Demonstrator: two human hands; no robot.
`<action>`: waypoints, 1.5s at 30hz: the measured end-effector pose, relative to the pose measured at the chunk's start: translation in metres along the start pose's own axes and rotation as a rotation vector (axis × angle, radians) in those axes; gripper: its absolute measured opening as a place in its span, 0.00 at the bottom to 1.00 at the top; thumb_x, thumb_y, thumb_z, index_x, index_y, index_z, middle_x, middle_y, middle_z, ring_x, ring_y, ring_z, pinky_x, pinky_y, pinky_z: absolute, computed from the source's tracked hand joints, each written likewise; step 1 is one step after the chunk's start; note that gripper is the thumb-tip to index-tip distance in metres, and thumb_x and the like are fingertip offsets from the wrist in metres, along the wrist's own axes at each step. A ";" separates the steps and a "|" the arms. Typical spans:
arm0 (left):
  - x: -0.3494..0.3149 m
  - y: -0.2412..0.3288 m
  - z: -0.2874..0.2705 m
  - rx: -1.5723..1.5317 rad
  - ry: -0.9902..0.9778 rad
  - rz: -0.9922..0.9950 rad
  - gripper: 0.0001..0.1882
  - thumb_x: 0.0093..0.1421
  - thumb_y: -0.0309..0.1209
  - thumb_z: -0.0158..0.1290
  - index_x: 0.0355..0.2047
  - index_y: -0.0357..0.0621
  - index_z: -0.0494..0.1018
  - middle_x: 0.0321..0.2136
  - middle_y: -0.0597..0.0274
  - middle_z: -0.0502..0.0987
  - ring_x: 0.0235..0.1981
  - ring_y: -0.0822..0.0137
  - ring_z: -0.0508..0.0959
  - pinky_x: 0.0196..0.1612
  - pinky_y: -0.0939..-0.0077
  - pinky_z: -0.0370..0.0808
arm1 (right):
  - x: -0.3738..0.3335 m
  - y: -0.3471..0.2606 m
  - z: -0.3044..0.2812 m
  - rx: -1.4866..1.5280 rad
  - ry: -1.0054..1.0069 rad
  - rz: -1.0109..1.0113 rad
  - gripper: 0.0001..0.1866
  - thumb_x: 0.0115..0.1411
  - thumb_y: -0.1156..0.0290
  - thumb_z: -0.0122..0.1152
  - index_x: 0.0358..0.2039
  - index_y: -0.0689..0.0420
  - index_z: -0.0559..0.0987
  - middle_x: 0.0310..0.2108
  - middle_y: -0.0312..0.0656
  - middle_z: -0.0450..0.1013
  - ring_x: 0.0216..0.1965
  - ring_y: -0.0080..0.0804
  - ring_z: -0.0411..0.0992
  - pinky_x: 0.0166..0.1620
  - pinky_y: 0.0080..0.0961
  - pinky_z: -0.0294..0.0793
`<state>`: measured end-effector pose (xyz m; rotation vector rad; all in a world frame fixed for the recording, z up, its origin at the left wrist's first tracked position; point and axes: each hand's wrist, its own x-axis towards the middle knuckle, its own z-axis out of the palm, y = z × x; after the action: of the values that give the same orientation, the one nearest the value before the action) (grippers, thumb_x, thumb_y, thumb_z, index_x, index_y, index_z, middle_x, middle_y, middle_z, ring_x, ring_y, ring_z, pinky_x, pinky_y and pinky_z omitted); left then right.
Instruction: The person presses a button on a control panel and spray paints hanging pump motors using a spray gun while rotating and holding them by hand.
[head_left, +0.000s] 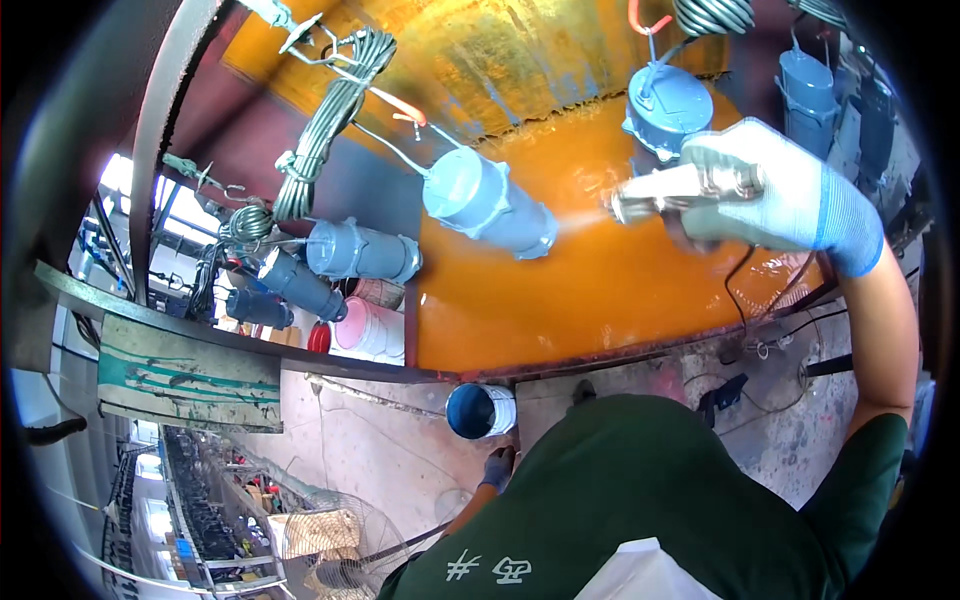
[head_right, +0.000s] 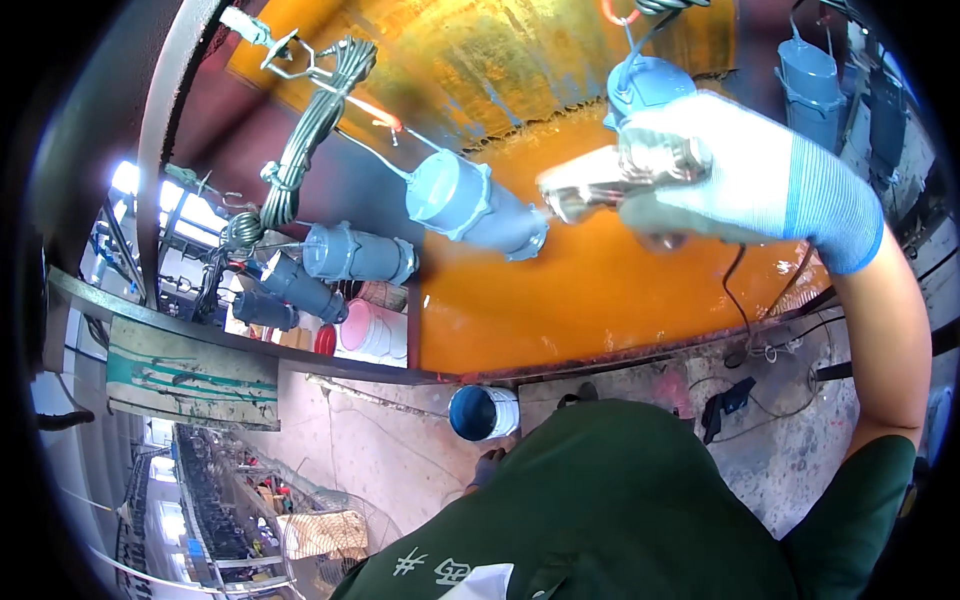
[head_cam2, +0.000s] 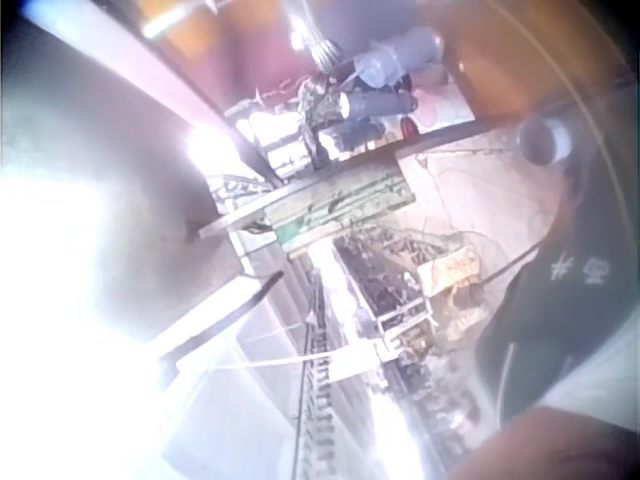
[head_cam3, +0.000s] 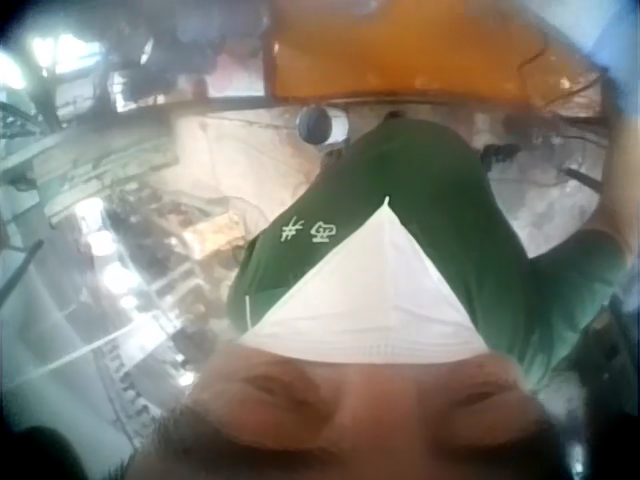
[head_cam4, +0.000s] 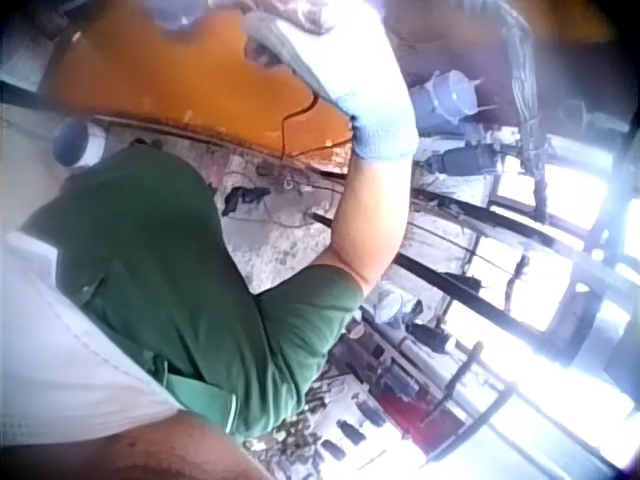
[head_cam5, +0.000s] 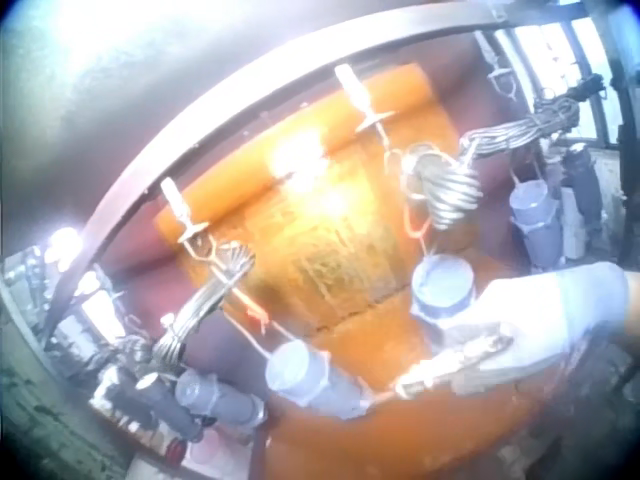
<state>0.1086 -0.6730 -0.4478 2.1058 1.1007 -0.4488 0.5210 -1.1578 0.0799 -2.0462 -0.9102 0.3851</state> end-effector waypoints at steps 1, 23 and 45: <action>-0.005 0.007 0.001 -0.056 0.004 -0.004 0.26 0.73 0.49 0.49 0.55 0.41 0.82 0.54 0.42 0.83 0.56 0.44 0.81 0.57 0.58 0.76 | -0.007 0.008 0.002 -0.163 0.013 -0.052 0.15 0.61 0.62 0.72 0.37 0.59 0.78 0.25 0.45 0.76 0.29 0.43 0.78 0.36 0.38 0.76; -0.018 0.433 -0.062 -0.177 0.206 1.341 0.31 0.73 0.30 0.54 0.72 0.31 0.61 0.68 0.40 0.69 0.66 0.50 0.73 0.69 0.58 0.68 | -0.208 0.322 0.298 0.281 1.012 0.674 0.20 0.62 0.57 0.73 0.47 0.57 0.81 0.39 0.56 0.82 0.42 0.54 0.83 0.45 0.42 0.80; -0.201 0.696 -0.126 0.644 0.973 2.068 0.30 0.64 0.35 0.62 0.66 0.43 0.73 0.66 0.42 0.71 0.68 0.36 0.67 0.69 0.40 0.61 | -0.209 0.263 0.210 0.254 0.747 0.350 0.13 0.62 0.60 0.71 0.38 0.55 0.80 0.31 0.52 0.79 0.33 0.55 0.80 0.38 0.45 0.77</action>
<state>0.5580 -0.9657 0.0552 2.6875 -1.3632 1.4160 0.3820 -1.2886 -0.2670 -1.8803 -0.0469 -0.0927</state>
